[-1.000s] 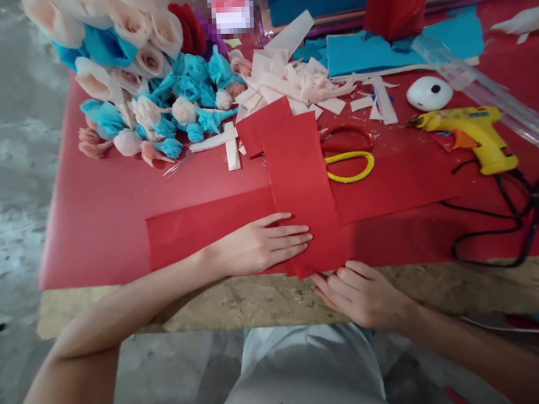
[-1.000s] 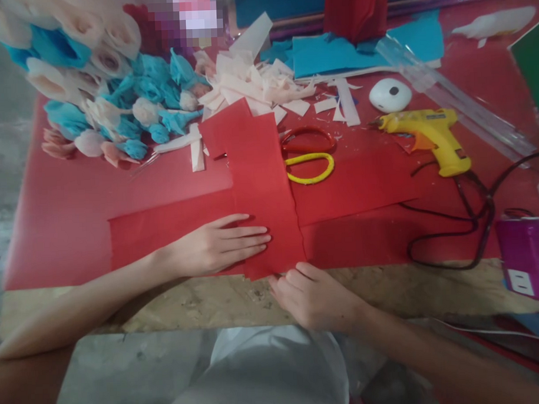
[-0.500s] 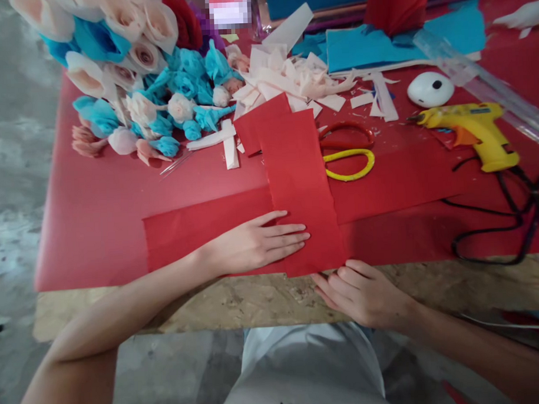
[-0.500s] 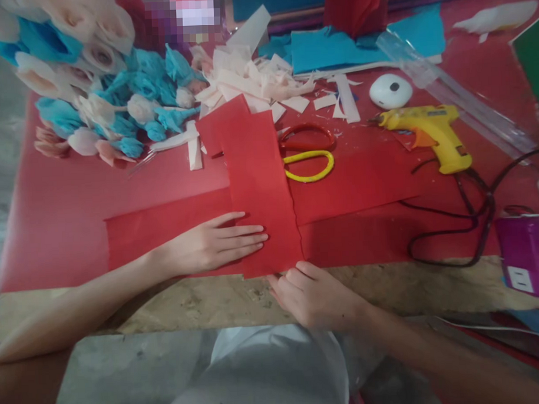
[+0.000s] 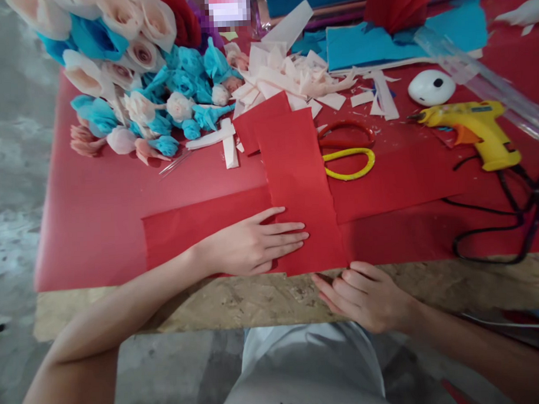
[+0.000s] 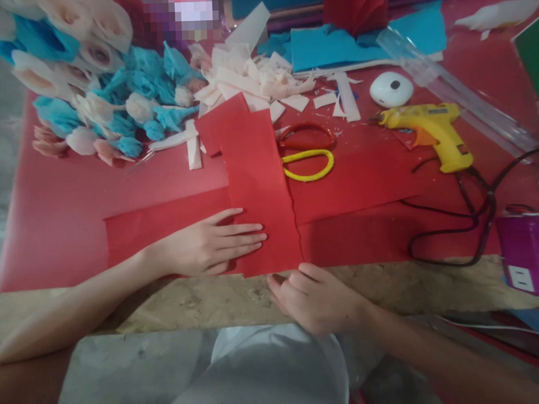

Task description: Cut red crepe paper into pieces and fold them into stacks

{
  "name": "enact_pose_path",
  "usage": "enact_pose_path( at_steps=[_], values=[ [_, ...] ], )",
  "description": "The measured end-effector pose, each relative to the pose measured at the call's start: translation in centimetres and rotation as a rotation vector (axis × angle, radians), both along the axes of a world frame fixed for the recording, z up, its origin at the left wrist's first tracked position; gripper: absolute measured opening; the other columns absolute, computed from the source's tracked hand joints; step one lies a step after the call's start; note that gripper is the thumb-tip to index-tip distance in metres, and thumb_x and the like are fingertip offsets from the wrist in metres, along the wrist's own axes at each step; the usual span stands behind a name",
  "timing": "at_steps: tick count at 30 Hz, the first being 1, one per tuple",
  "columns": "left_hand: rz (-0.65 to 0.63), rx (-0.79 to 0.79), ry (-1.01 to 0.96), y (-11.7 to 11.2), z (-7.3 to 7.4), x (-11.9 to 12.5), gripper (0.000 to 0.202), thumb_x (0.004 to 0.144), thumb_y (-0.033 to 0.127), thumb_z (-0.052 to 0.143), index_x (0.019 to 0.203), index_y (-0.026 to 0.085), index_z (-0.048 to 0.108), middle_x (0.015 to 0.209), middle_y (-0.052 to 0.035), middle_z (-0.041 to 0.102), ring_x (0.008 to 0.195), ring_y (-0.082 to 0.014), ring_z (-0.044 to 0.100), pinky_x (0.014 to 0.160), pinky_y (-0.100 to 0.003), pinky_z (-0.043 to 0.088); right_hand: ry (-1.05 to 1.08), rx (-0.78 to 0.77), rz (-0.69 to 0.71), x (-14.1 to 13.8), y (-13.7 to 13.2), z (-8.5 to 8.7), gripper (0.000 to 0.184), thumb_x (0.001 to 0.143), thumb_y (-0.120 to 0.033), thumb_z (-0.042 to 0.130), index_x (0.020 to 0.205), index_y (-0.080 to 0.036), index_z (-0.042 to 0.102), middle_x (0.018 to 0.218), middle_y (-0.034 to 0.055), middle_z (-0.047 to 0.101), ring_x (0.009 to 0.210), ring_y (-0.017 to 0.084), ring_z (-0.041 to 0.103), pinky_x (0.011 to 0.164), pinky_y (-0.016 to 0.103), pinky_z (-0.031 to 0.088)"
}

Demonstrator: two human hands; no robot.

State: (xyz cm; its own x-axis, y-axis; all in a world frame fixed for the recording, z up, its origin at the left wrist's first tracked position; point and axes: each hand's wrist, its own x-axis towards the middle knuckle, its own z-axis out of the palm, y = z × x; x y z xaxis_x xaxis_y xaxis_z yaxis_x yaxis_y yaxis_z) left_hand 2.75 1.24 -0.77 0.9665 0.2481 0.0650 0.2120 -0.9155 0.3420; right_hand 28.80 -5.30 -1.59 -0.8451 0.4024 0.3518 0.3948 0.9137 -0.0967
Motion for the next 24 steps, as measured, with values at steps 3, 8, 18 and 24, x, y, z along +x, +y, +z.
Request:
enact_pose_path(
  at_steps=[3, 8, 18, 24],
  values=[
    [-0.007, -0.026, 0.014, 0.1, 0.1, 0.0, 0.045, 0.087, 0.021, 0.040, 0.130, 0.008, 0.044, 0.140, -0.0096, 0.040, 0.131, -0.0226, 0.036, 0.116, -0.047, 0.009, 0.117, 0.005, -0.063, 0.4, -0.1, 0.0, 0.007, 0.077, -0.021, 0.064, 0.084, -0.019, 0.066, 0.058, -0.0046, 0.056, 0.060, 0.011, 0.045, 0.066, 0.029, 0.038],
    [0.026, -0.023, -0.015, -0.1, 0.2, 0.2, 0.043, 0.088, 0.023, 0.040, 0.128, 0.009, 0.047, 0.138, -0.0099, 0.043, 0.131, -0.0195, 0.037, 0.116, -0.045, 0.008, 0.017, -0.026, -0.160, 0.0, 0.1, -0.4, 0.020, 0.080, -0.022, 0.061, 0.099, -0.017, 0.064, 0.072, -0.0006, 0.064, 0.071, 0.013, 0.050, 0.074, 0.031, 0.037],
    [0.034, 0.098, -0.048, -0.7, 0.2, 0.4, 0.040, 0.091, 0.029, 0.040, 0.122, 0.008, 0.053, 0.134, -0.0114, 0.048, 0.128, -0.0191, 0.042, 0.117, -0.043, 0.012, -0.034, 0.017, -0.065, -0.7, 0.7, -0.4, 0.020, 0.088, -0.016, 0.046, 0.095, -0.014, 0.064, 0.085, 0.0034, 0.067, 0.077, 0.015, 0.051, 0.078, 0.033, 0.035],
    [0.046, 0.133, -0.092, -0.9, 0.3, 0.7, 0.046, 0.089, 0.038, 0.043, 0.118, 0.004, 0.055, 0.127, -0.0142, 0.055, 0.122, -0.0217, 0.049, 0.115, -0.043, 0.020, 0.024, 0.032, -0.082, -1.2, 0.6, -0.9, 0.019, 0.085, -0.014, 0.049, 0.096, -0.012, 0.064, 0.092, 0.0055, 0.069, 0.081, 0.018, 0.055, 0.078, 0.036, 0.039]
  ],
)
